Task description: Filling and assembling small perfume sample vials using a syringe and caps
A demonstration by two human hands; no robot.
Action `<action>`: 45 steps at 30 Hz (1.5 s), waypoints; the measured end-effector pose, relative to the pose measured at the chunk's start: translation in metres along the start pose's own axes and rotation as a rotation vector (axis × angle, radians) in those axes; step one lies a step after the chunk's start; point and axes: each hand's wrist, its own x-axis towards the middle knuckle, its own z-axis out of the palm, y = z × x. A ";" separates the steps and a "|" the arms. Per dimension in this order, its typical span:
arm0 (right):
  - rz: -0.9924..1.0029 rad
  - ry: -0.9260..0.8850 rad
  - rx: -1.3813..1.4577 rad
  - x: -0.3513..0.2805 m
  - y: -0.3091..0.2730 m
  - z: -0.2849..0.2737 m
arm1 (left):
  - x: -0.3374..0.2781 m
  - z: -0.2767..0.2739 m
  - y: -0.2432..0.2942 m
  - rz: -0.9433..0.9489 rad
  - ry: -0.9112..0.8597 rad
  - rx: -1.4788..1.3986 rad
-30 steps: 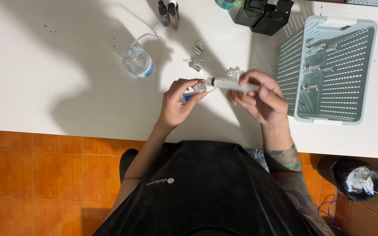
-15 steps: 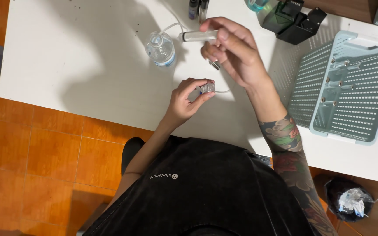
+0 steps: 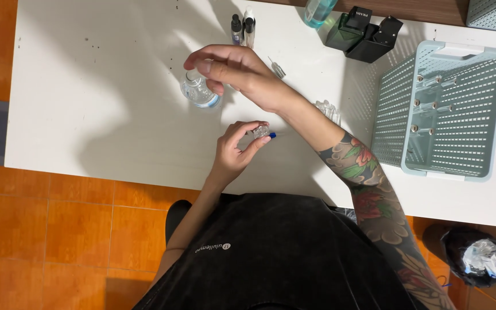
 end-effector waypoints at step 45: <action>0.045 -0.024 -0.059 0.013 -0.001 0.000 | -0.008 0.003 0.005 0.062 0.035 0.010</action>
